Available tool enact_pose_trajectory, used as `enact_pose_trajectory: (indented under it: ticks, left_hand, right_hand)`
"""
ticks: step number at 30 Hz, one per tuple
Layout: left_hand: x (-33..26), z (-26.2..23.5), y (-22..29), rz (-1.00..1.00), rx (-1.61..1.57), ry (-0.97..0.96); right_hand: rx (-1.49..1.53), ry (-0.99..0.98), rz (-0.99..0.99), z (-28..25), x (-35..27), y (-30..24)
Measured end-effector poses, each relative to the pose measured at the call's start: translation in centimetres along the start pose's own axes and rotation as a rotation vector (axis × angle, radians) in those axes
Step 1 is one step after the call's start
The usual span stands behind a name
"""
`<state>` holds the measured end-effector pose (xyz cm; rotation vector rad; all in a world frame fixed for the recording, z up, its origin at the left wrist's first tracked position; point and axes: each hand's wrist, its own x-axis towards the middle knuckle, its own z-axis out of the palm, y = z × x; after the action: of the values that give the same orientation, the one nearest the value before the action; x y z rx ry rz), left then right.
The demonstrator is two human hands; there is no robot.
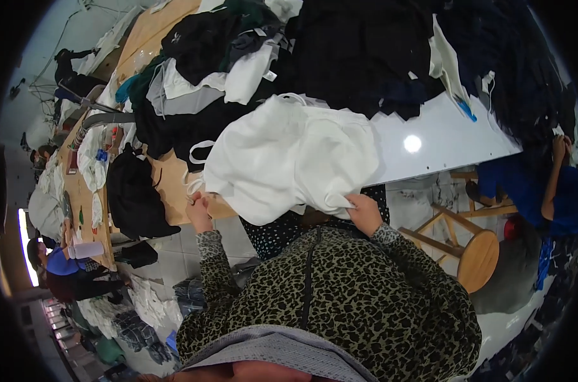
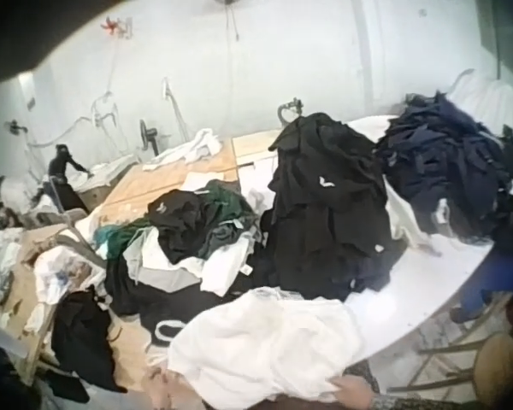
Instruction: Trimming loose threads from white fabric garments using small snips in a factory setting.
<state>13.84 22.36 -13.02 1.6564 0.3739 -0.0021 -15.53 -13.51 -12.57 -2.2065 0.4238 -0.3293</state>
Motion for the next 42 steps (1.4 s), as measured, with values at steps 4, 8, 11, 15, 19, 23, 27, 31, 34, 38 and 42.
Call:
enact_pose_trajectory:
  ticks: [4,8,11,15,19,23,27,31,34,38,42]
  left_hand:
    - [-5.7,4.4,2.4,0.415,0.251,-0.161]
    - [-15.1,10.7,5.5,0.267,0.174,-0.794]
    - [-19.4,13.6,3.9,0.53,0.388,-1.207]
    - [-19.4,15.0,-0.5,0.757,0.807,-1.221]
    - [-17.7,14.7,0.3,0.714,0.571,-1.16]
    - [-16.0,12.9,3.7,0.327,0.265,-1.111]
    - [-13.4,8.9,8.4,-0.008,0.153,-0.808]
    - [-9.0,6.2,10.9,0.108,-0.366,-0.454]
    - [-4.9,4.1,10.3,0.095,-0.392,-0.356]
    - [-3.7,4.5,9.5,0.067,-0.198,-0.31]
    - [-2.7,5.5,8.0,0.609,0.554,-0.242]
  right_hand:
    - [0.175,-0.089,0.188,-0.6,0.0,-1.9]
    - [0.264,-0.377,0.037,-1.7,2.8,-4.1]
    - [0.205,-0.386,-0.211,-2.3,5.4,-3.0]
    - [-0.032,0.12,-0.137,-6.1,12.0,2.6]
    - [-0.102,-0.016,-0.076,-8.1,17.9,6.8]
    - [-0.328,-0.362,0.013,-7.8,19.8,6.2]
    - [-0.048,-0.15,0.049,-9.3,19.0,3.2]
    - [0.774,0.065,0.058,-12.2,18.1,-1.8]
    - [1.094,0.043,0.163,-12.4,17.1,-5.1]
    - [1.056,-0.021,0.278,-10.8,16.5,-5.8]
    - [0.942,-0.208,0.318,-9.7,16.4,-7.2]
